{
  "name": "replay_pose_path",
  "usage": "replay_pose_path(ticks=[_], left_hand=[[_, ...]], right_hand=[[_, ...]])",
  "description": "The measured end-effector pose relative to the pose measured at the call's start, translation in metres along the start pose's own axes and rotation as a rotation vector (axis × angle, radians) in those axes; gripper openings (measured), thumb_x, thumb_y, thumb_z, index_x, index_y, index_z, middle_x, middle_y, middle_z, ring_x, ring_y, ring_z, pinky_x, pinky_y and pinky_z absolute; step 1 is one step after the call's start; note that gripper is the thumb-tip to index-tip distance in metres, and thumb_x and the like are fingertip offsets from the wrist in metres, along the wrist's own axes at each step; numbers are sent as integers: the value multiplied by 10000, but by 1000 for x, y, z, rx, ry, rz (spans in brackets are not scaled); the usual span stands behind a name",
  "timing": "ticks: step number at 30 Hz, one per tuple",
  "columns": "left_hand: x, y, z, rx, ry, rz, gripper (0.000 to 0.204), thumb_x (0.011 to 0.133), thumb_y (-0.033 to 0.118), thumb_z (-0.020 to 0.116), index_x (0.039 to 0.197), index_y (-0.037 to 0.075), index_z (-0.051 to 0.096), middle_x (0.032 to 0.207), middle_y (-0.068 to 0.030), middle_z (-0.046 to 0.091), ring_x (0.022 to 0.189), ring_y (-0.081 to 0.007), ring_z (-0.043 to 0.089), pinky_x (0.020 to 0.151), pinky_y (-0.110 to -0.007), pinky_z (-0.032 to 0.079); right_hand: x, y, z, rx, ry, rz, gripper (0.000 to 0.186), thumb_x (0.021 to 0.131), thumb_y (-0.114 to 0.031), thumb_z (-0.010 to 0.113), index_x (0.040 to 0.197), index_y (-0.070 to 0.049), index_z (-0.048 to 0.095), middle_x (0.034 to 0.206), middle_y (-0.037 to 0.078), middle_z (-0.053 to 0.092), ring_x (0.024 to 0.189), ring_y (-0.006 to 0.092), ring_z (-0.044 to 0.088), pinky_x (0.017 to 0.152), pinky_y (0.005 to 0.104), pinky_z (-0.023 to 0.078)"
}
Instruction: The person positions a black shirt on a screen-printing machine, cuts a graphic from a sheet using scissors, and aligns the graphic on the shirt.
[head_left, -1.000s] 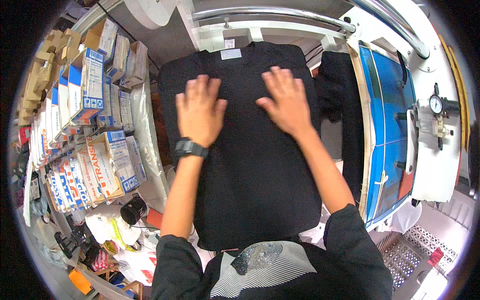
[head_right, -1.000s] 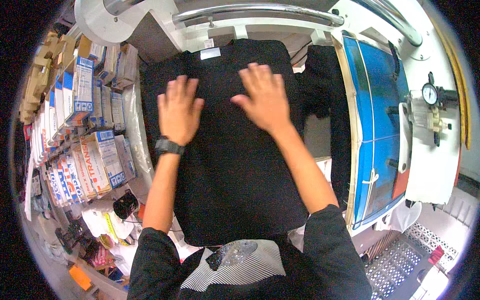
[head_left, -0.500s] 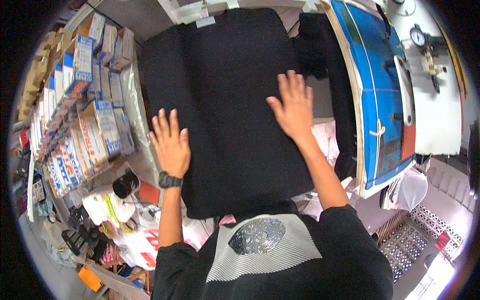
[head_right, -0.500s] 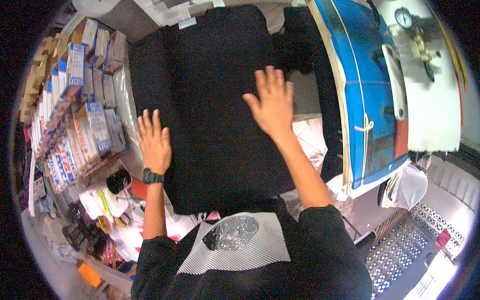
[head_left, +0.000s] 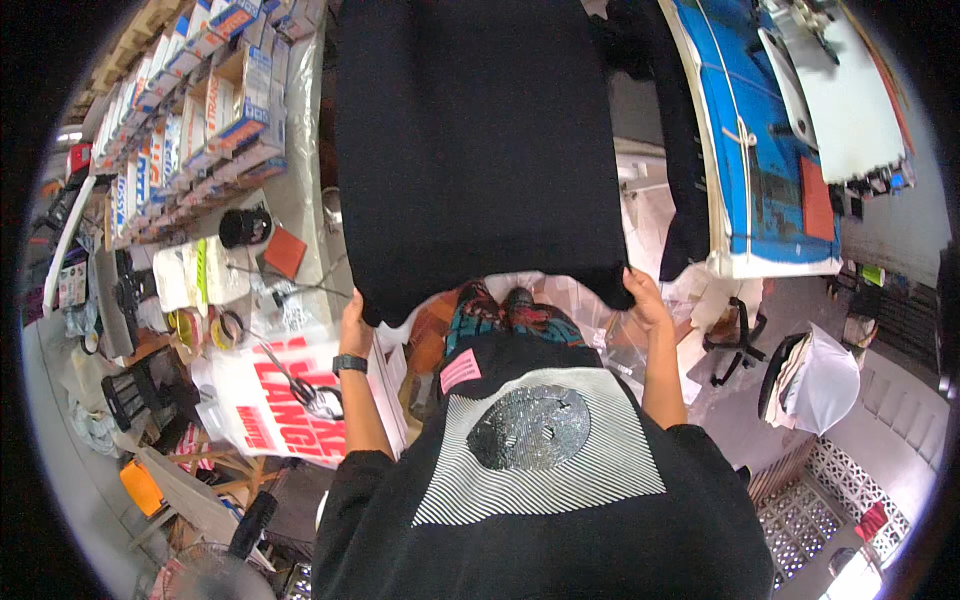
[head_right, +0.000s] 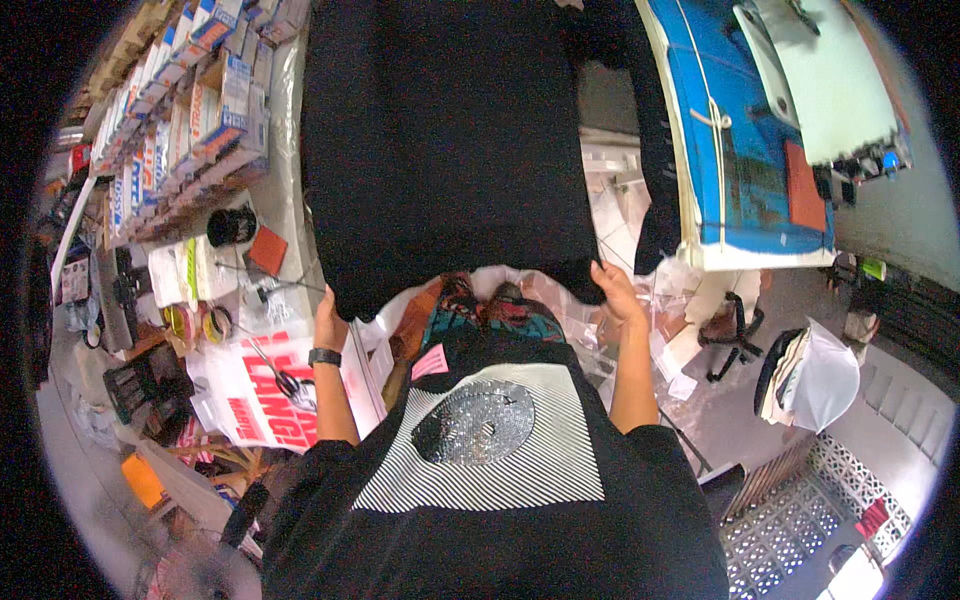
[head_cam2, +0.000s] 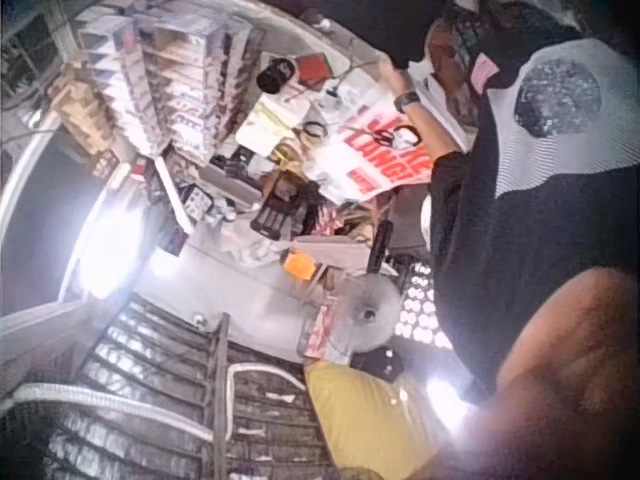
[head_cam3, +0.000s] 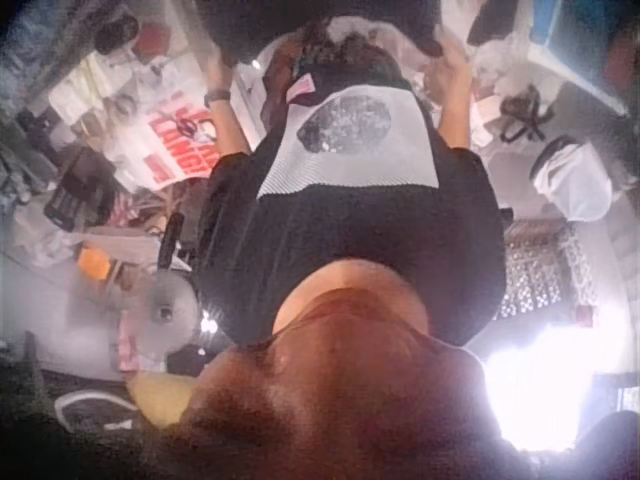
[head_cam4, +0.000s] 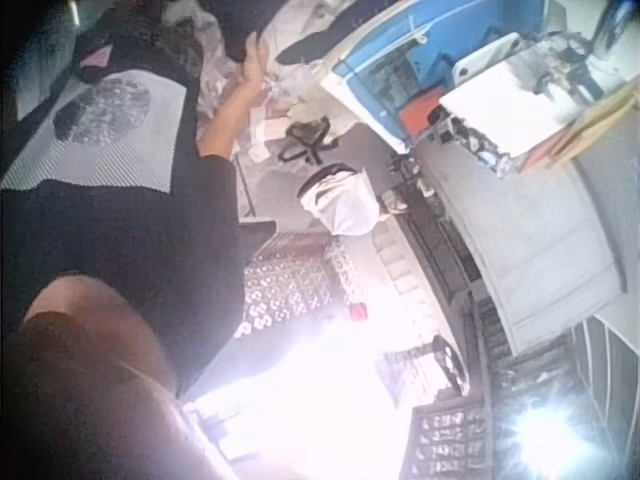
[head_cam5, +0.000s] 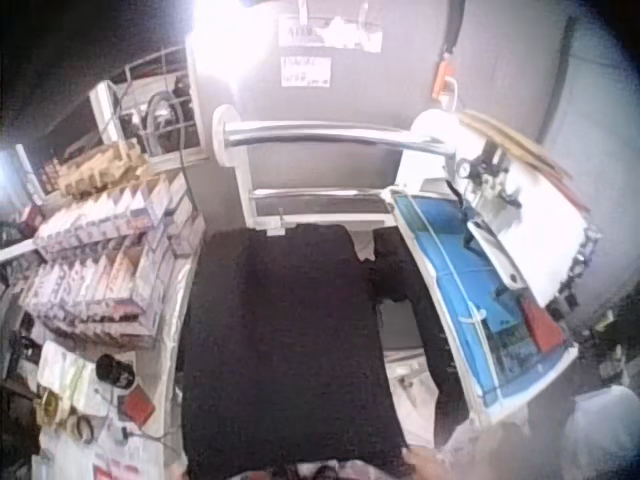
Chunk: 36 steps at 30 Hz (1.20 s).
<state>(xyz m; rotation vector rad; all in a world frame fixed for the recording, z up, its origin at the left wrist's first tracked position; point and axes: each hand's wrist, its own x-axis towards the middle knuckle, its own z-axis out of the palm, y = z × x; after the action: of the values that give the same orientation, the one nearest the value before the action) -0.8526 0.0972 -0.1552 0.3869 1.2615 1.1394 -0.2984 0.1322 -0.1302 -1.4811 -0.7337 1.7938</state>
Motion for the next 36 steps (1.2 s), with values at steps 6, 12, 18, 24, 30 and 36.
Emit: replay_pose_path(ticks=[6, 12, 18, 24, 30, 36], left_hand=[[-42, 3, -22, -2, 43, 98, 236, 1014, 189, 579, 1152, 5, 632, 1121, -78, 693, 1014, -171, 668, 929, -310, 520], [-71, 4, -30, 70, 87, 202, 183, 1001, 181, 602, 1075, 17, 638, 1058, -72, 699, 942, -144, 675, 850, -309, 559], [-84, 16, -23, 205, 241, 207, 221, 981, 278, 646, 1001, 59, 661, 902, 16, 664, 779, -66, 620, 684, -225, 506], [-94, 20, -32, 229, 243, 220, 187, 949, 227, 696, 1029, 60, 671, 908, 22, 671, 784, -57, 597, 686, -224, 489], [-99, 13, -40, 301, 313, 211, 199, 928, 205, 723, 1033, 41, 680, 880, 15, 675, 728, -56, 586, 659, -198, 456], [-57, 37, -19, 776, 317, 83, 398, 883, 272, 756, 1170, 9, 671, 874, -44, 695, 770, -96, 634, 650, -230, 459]], right_hand=[[-25, 12, -30, 70, 31, -48, 414, 909, -283, 730, 1210, -13, 640, 1090, 31, 698, 937, 123, 649, 879, 289, 507], [-60, -15, -28, 12, 24, -57, 312, 893, -153, 740, 1154, -3, 656, 1067, 27, 701, 920, 106, 638, 843, 272, 503], [-70, -21, -21, -200, 99, -13, 220, 863, -230, 778, 968, -65, 679, 811, -50, 632, 678, 50, 531, 641, 213, 421], [-82, -22, -35, -239, 174, -148, 219, 849, -193, 789, 976, -36, 706, 780, -30, 634, 668, 51, 533, 619, 211, 418], [-78, -25, -52, -392, 209, -216, 337, 861, -115, 760, 1149, 40, 679, 835, 17, 670, 682, 80, 575, 629, 231, 462], [-57, -25, -34, -997, 218, -188, 387, 892, -202, 697, 1165, 70, 669, 831, 151, 713, 750, 221, 686, 715, 316, 543]])
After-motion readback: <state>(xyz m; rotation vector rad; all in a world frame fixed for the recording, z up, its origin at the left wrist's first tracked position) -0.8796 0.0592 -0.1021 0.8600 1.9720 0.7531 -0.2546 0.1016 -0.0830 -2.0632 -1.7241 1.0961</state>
